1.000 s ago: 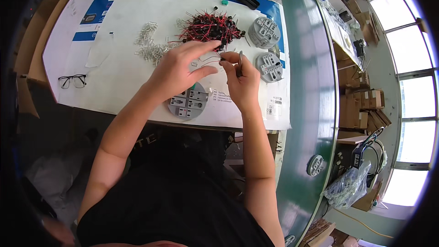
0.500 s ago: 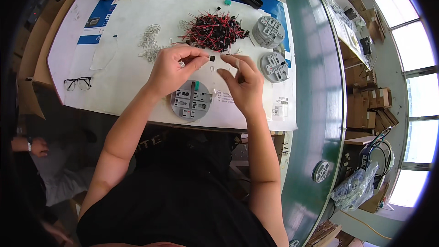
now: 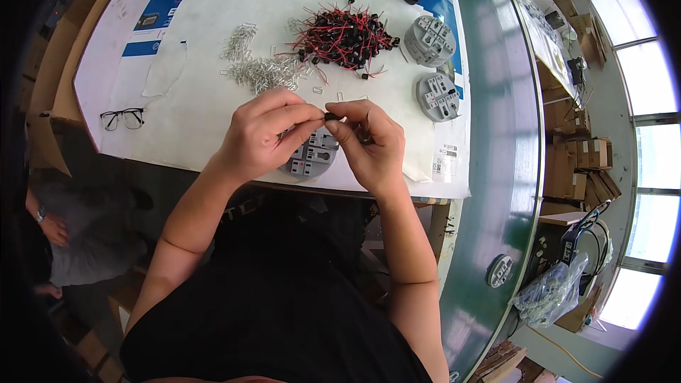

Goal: Assembling electronic components by inserting wires into a circular plastic base and connecting them to a green terminal block.

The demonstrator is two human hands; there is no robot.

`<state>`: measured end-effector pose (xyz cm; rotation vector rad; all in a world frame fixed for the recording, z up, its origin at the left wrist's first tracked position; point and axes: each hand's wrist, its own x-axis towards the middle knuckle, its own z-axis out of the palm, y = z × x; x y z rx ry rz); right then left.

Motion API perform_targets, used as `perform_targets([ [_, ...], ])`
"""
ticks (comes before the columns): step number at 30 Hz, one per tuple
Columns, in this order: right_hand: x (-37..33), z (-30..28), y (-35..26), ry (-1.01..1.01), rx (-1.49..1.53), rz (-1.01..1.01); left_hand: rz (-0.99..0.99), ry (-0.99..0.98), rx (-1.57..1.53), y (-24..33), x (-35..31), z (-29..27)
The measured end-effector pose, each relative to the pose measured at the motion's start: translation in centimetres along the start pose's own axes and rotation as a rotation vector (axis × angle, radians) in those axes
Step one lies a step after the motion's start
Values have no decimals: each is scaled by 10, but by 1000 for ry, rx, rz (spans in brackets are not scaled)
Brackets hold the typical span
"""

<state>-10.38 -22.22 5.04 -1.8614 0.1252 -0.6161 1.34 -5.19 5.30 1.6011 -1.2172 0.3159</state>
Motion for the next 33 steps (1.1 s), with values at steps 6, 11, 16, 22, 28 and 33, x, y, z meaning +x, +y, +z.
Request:
perform_targets([
  [6,-13,-4,-1,-129,-49,-104,-443,-183,-443,7,-9,-11],
  [11,-32,-3,-3,-178,-62,66,-417,-251,-249,3,-34,-10],
  [16,-43,1,-12,-225,-588,12,-218,-194,171,8,-58,9],
  [22,-43,12,-14,-290,-876,-44,-239,-161,174,3,-65,19],
  [28,-45,12,-11,-368,-978,-135,-376,-166,-15,0,-64,16],
  [33,-61,12,-11,-327,-1000,-155,-311,-91,57,-6,-63,21],
])
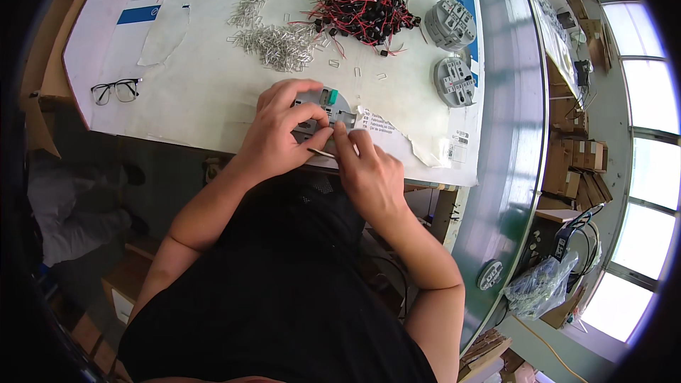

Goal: Assembling electronic components by inserting wires into a circular plastic base and connecting them to a green terminal block.

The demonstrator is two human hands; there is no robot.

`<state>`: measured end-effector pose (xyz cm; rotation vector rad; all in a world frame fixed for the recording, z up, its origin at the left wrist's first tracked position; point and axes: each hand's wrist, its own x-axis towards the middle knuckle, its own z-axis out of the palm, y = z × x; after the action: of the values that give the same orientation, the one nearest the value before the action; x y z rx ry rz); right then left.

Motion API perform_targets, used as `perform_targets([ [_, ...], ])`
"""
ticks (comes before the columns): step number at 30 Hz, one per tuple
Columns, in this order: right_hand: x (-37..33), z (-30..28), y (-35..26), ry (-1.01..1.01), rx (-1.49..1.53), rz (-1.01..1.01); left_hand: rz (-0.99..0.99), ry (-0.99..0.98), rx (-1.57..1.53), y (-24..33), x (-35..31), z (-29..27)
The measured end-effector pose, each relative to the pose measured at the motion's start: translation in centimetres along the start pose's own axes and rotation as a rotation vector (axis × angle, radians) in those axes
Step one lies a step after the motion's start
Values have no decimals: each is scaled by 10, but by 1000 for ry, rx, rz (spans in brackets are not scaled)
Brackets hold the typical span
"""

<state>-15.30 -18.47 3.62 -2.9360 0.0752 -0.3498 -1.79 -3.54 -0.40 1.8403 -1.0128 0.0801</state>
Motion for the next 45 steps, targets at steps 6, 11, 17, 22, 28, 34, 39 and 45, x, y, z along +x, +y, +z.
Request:
perform_targets([
  [6,15,2,16,295,918,165,-47,-50,17,1,1,0],
  [11,46,49,7,464,1143,83,-3,-79,57,-5,-1,2],
  [17,42,39,14,405,1419,-10,-17,-213,194,20,10,-9],
  [22,31,-33,44,450,1714,94,69,-272,-239,34,29,-25],
  [28,24,-26,47,43,458,239,87,-114,-67,-2,-4,-17],
  [34,29,-24,21,-166,201,129,-22,-192,36,1,-8,-45],
  [39,42,-27,2,-261,114,102,-149,-197,-15,-4,-11,-30],
  [45,48,-29,1,-384,139,193,-40,-132,110,-10,-11,-25],
])
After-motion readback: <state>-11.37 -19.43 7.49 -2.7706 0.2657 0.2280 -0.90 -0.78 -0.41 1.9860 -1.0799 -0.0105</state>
